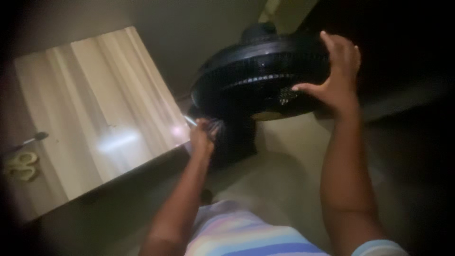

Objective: The person assembles a black pedestal fan by attaching the front grille to the fan head. They use a screwdriver to tighten the screws securing the grille in place.

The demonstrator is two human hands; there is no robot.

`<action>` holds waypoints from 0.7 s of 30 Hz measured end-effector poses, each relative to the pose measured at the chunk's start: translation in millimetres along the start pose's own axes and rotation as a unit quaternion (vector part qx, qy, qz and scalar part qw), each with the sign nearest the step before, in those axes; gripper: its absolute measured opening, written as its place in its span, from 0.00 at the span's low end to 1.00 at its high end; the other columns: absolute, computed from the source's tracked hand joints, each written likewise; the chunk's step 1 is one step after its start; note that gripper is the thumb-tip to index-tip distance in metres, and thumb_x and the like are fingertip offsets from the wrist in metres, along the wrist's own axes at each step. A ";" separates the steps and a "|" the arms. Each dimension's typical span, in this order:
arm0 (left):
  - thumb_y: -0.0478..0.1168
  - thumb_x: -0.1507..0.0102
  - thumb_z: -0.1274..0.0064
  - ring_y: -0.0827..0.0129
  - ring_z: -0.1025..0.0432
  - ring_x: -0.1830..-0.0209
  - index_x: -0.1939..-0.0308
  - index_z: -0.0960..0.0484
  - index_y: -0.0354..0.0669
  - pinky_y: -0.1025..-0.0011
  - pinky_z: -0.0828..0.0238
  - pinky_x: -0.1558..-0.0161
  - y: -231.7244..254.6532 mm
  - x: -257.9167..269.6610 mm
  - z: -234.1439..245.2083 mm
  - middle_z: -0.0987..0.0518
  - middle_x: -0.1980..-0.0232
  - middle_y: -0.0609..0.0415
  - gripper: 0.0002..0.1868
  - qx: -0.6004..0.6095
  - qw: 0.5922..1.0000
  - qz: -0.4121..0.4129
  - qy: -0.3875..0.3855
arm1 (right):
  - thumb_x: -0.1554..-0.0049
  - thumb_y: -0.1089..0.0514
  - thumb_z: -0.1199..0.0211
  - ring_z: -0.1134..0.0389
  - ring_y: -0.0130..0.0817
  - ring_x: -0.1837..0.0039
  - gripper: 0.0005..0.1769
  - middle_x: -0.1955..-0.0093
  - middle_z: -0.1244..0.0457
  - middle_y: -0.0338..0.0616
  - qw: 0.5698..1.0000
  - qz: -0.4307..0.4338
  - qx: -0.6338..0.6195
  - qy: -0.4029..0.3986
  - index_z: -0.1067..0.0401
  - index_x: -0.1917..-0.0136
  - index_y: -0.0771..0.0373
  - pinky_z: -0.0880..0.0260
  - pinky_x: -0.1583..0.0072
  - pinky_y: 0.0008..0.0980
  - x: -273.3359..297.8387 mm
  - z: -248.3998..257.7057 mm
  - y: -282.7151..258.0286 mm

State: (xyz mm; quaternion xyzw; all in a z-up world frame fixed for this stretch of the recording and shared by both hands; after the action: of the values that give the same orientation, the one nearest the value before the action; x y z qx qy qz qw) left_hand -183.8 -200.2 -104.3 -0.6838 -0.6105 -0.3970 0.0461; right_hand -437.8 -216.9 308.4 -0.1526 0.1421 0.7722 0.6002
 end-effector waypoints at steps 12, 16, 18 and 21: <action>0.41 0.34 0.49 0.53 0.25 0.61 0.59 0.20 0.39 0.51 0.22 0.57 -93.6 -105.6 16.7 0.20 0.61 0.47 0.09 0.179 0.982 0.053 0.012 | 0.68 0.37 0.15 0.62 0.57 0.15 0.77 0.13 0.58 0.43 0.998 -0.024 -0.041 0.040 0.54 0.14 0.43 0.56 0.21 0.63 10.3 2.8 -11.0; 0.41 0.33 0.47 0.57 0.26 0.63 0.57 0.19 0.39 0.57 0.23 0.60 -98.1 -123.6 18.6 0.20 0.61 0.48 0.08 0.212 0.976 0.052 0.013 | 0.68 0.33 0.17 0.60 0.54 0.14 0.76 0.13 0.57 0.40 0.994 -0.042 -0.084 0.048 0.54 0.15 0.41 0.55 0.18 0.60 14.3 6.3 -14.2; 0.41 0.32 0.44 0.62 0.28 0.64 0.57 0.19 0.41 0.62 0.28 0.63 -95.6 -127.4 18.1 0.20 0.61 0.51 0.06 0.218 0.975 0.051 0.010 | 0.66 0.31 0.17 0.60 0.53 0.14 0.76 0.14 0.57 0.42 0.995 -0.009 -0.073 0.062 0.54 0.15 0.43 0.56 0.18 0.61 12.4 9.4 -16.4; 0.40 0.30 0.41 0.69 0.32 0.66 0.57 0.18 0.44 0.71 0.36 0.68 -82.2 -133.0 12.0 0.20 0.61 0.55 0.05 0.230 0.972 0.022 -0.037 | 0.65 0.28 0.18 0.58 0.52 0.14 0.76 0.14 0.57 0.44 0.996 0.014 -0.035 0.076 0.55 0.14 0.45 0.58 0.18 0.62 11.1 8.1 -16.8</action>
State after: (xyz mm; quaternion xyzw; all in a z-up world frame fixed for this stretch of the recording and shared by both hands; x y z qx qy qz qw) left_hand -241.5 -279.3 -226.8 -0.6826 -0.6712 -0.2195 0.1882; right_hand -424.6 -199.8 310.7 -0.2299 0.1622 0.7712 0.5711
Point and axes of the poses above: each hand's wrist, its own x-axis away from the middle knuckle, its own z-axis out of the back of the hand, y = z × x, the point moved 6 cm from there along -x, towards the middle knuckle
